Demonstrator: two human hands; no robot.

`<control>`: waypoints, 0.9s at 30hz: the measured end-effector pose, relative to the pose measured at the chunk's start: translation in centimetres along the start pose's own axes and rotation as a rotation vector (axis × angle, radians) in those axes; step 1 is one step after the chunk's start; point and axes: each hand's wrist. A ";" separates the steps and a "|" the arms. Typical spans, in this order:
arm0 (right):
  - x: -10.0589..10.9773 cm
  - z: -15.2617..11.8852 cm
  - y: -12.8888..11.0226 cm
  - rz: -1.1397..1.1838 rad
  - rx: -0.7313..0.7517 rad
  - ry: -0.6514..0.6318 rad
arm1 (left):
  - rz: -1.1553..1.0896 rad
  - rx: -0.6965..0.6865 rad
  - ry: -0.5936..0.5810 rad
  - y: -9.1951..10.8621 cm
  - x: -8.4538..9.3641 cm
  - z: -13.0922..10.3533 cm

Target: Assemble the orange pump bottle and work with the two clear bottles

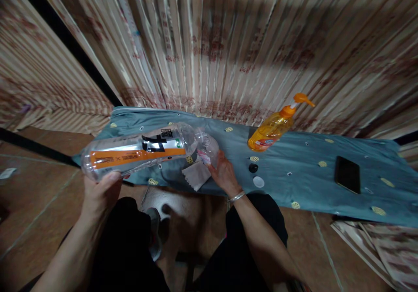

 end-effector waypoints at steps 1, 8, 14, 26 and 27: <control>-0.1 0.0 0.1 0.002 0.007 0.004 | 0.009 -0.002 -0.001 0.0 0.0 0.0; -0.2 0.0 0.3 0.003 -0.003 0.002 | 0.068 0.018 0.025 -0.1 0.2 0.0; 0.1 0.0 0.1 0.010 -0.001 -0.020 | 0.050 0.005 0.001 -0.3 0.4 -0.1; 0.3 -0.1 -0.2 0.015 -0.012 -0.035 | 0.032 0.021 0.015 -0.4 0.7 -0.2; 0.3 -0.2 -0.3 0.010 -0.019 -0.039 | 0.045 0.015 -0.002 -0.6 0.9 -0.2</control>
Point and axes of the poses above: each hand's wrist, its own z-axis towards the middle knuckle, its own x-axis out of the back of the hand, y = z × x, and after that the axes turned 11 degrees about -y, right-handed
